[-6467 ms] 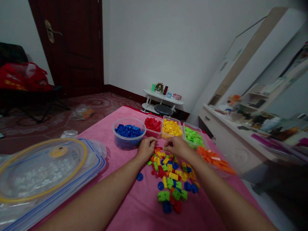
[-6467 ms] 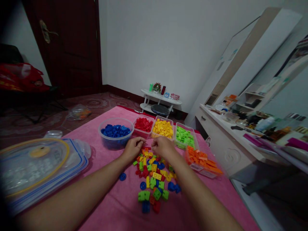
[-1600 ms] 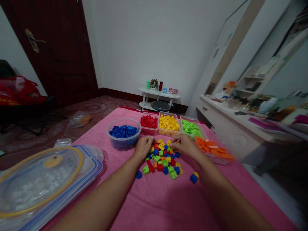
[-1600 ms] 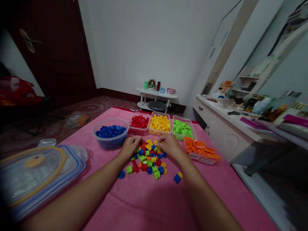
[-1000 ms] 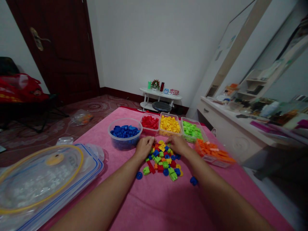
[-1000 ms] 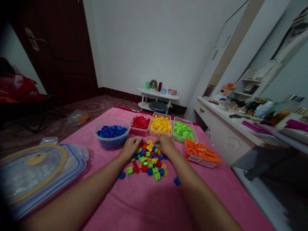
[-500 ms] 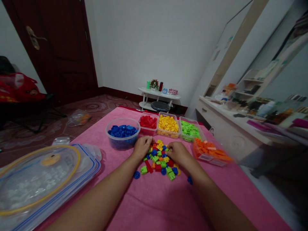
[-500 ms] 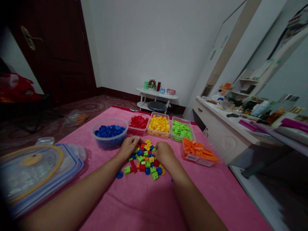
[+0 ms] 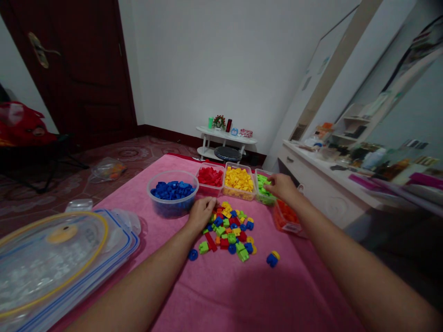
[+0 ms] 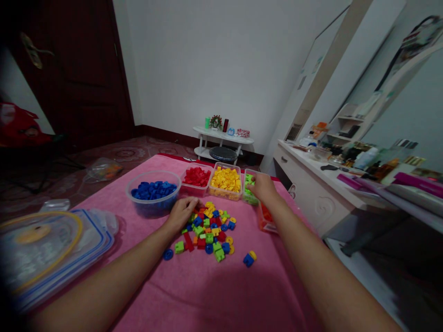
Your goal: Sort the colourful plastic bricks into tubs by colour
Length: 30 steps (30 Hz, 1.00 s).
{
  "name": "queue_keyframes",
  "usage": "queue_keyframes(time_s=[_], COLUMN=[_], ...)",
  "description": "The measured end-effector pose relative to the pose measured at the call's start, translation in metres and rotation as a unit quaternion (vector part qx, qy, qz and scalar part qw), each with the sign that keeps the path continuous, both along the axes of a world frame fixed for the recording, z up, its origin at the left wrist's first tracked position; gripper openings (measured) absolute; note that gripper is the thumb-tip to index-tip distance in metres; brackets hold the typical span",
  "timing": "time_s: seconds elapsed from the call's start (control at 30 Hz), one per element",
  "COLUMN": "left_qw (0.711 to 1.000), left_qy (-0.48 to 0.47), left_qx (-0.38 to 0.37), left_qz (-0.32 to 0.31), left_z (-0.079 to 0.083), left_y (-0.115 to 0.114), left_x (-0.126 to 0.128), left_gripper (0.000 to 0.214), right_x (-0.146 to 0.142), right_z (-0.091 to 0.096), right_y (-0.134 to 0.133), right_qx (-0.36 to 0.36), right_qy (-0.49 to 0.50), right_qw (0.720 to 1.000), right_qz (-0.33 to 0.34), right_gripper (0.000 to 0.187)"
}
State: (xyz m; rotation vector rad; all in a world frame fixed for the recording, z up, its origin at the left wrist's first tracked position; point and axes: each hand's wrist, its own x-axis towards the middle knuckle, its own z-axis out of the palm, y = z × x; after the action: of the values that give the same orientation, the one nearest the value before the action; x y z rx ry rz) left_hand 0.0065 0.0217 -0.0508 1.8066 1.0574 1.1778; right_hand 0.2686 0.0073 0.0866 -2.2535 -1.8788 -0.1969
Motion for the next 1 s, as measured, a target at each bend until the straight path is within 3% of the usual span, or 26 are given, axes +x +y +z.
queue_keyframes(time_s=[0.07, 0.13, 0.23, 0.37, 0.43, 0.5, 0.63, 0.8, 1.0], left_qw=[1.0, 1.0, 1.0, 0.999, 0.999, 0.998, 0.998, 0.996, 0.996], left_qy=[-0.002, -0.007, -0.02, -0.029, -0.037, -0.049, -0.053, -0.068, -0.077], left_qx=[-0.001, -0.005, -0.021, -0.018, -0.021, -0.029, -0.036, -0.048, -0.049], left_qz=[0.002, 0.003, 0.008, 0.01, 0.013, 0.013, 0.01, 0.008, 0.006], left_z=[0.0, 0.0, 0.001, 0.004, 0.005, 0.004, -0.001, -0.005, -0.004], left_y=[0.0, 0.0, 0.0, -0.004, -0.005, -0.004, 0.0, 0.002, 0.001], left_x=[0.0, 0.001, 0.001, -0.001, -0.002, -0.001, 0.0, 0.001, 0.001], left_gripper=[0.042, 0.043, 0.047, 0.053, 0.055, 0.056, 0.058, 0.057, 0.057], right_x=[0.004, -0.008, -0.053, -0.117, -0.131, -0.129, -0.1, -0.073, -0.073], right_z=[0.002, -0.004, -0.026, -0.064, -0.081, -0.092, -0.098, -0.085, -0.061], right_y=[0.003, -0.002, -0.025, -0.06, -0.066, -0.063, -0.048, -0.053, -0.078], right_qx=[0.06, 0.099, 0.083, 0.032, 0.018, 0.023, 0.049, -0.001, -0.02], right_qy=[-0.008, 0.015, 0.089, 0.129, 0.122, 0.128, 0.165, 0.115, 0.058], right_qw=[0.998, 0.994, 0.978, 0.911, 0.895, 0.907, 0.949, 0.98, 0.991], right_qz=[-0.004, 0.038, 0.167, 0.39, 0.428, 0.401, 0.264, 0.163, 0.122], right_gripper=[0.033, 0.032, 0.022, 0.032, 0.033, 0.028, 0.026, 0.028, 0.033])
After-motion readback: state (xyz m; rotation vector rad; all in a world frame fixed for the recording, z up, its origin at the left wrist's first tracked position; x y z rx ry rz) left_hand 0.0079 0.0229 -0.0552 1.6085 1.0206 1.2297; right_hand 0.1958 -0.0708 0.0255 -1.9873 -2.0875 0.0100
